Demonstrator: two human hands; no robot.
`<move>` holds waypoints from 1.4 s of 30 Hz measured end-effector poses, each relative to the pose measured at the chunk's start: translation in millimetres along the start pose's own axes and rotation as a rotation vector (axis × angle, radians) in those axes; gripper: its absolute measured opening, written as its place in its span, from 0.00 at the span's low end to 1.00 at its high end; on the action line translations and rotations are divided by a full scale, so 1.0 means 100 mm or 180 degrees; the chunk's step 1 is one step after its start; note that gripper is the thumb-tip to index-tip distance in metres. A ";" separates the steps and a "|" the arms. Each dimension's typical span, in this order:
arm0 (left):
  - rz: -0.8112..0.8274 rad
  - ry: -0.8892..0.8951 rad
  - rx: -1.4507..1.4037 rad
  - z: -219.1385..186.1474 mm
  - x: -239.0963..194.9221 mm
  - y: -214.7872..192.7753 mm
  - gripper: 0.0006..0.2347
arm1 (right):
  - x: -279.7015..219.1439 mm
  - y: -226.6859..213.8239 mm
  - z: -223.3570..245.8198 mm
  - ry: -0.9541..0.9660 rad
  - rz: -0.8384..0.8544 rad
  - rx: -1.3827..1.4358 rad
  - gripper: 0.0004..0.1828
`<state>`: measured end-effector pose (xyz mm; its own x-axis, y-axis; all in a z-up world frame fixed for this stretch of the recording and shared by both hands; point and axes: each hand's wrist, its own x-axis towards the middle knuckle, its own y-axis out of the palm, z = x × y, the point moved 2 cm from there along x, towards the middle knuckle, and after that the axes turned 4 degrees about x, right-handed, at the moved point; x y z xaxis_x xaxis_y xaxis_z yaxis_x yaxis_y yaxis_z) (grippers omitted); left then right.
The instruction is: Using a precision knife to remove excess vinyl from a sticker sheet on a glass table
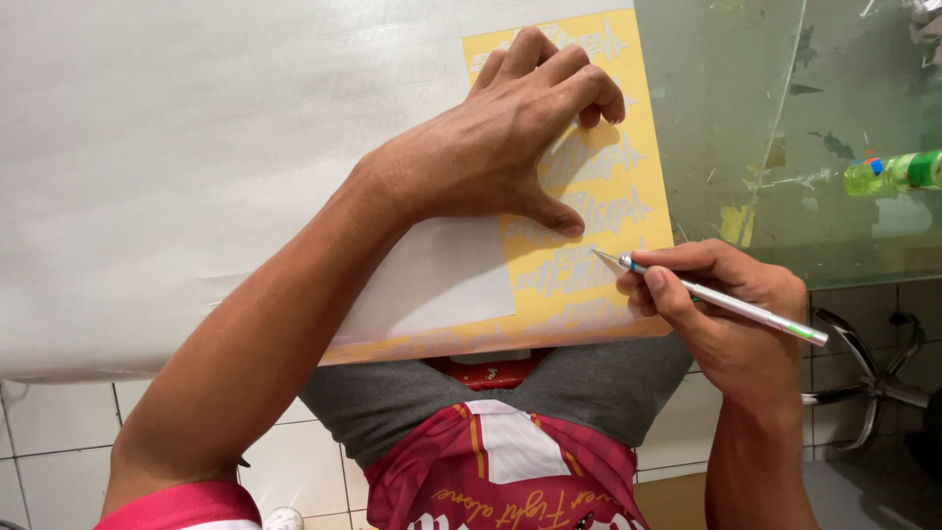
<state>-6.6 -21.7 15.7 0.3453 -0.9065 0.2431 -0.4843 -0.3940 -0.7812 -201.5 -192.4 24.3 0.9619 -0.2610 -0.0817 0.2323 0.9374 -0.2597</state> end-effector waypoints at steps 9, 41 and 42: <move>-0.0018 0.0037 0.0015 0.00 0.00 -0.01 0.34 | 0.01 -0.04 -0.03 0.0135 0.0050 0.0023 0.09; -0.0059 0.0091 0.0067 0.02 0.01 0.00 0.35 | 0.01 -0.06 -0.06 -0.0038 0.0248 0.0001 0.07; -0.0059 0.0090 0.0067 0.02 0.01 0.00 0.35 | 0.01 -0.06 -0.07 -0.0037 0.0249 0.0002 0.07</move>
<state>-4.9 -21.9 15.1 0.3310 -0.9031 0.2735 -0.4608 -0.4076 -0.7884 -203.2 -200.2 19.6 0.9787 -0.1842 -0.0904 0.1564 0.9549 -0.2524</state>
